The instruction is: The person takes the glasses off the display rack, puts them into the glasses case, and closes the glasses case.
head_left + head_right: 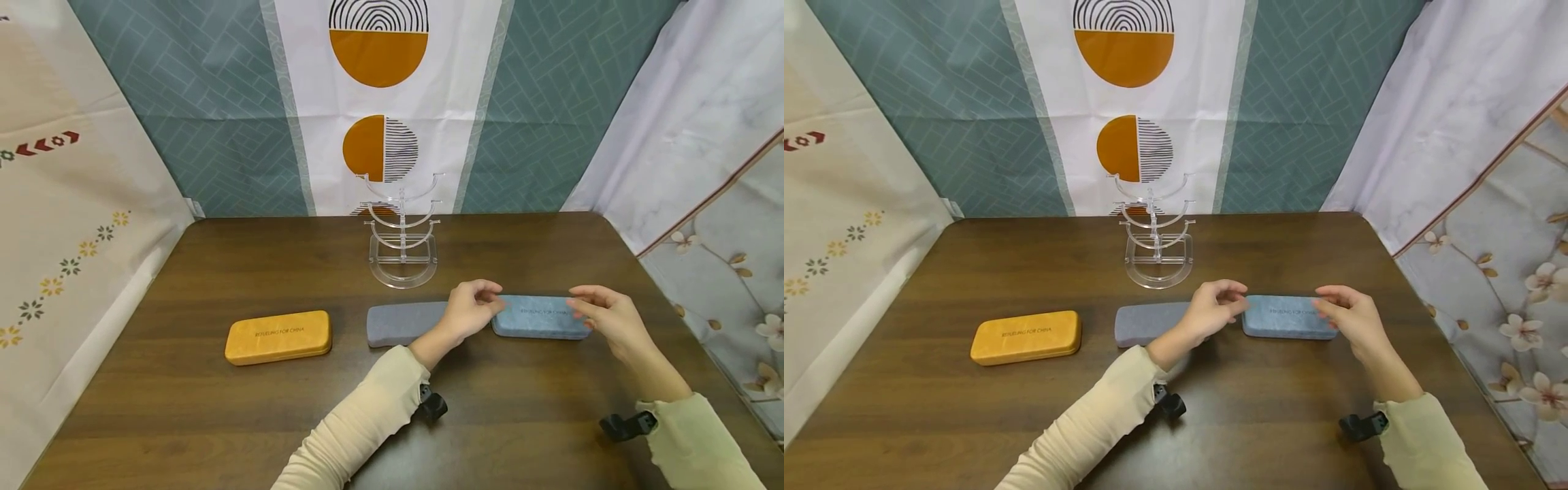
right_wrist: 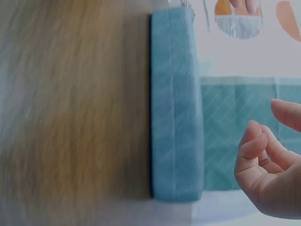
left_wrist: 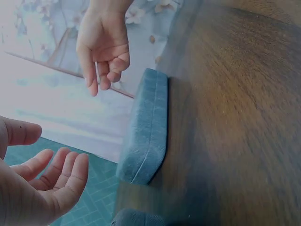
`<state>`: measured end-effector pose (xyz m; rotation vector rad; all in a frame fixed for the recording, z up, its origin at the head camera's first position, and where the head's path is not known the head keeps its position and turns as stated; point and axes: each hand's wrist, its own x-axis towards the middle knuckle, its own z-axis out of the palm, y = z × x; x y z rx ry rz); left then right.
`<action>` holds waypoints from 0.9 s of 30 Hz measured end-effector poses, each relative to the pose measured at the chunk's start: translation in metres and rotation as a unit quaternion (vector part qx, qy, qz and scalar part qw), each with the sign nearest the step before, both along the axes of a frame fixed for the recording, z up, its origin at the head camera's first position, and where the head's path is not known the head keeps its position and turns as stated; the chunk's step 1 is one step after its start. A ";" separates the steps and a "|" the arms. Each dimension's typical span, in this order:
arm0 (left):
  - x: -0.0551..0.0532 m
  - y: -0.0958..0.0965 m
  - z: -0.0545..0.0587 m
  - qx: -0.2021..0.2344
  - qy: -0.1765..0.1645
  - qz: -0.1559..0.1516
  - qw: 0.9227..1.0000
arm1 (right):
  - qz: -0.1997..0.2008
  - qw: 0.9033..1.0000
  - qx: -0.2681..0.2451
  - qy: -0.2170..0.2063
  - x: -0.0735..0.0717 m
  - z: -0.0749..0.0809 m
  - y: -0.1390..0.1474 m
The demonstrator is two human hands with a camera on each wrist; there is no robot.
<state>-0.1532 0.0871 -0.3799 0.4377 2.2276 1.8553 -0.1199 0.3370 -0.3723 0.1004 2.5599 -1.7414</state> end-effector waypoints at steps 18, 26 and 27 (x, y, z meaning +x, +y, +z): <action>0.030 -0.053 0.051 0.004 0.109 -0.013 0.994 | 0.045 0.996 -0.064 0.037 -0.002 0.009 -0.051; 0.021 -0.068 0.028 0.012 0.133 -0.014 0.991 | 0.060 0.993 -0.089 0.047 -0.002 0.010 -0.065; 0.019 -0.071 0.023 0.010 0.138 -0.010 0.990 | 0.061 0.993 -0.085 0.050 -0.002 0.010 -0.067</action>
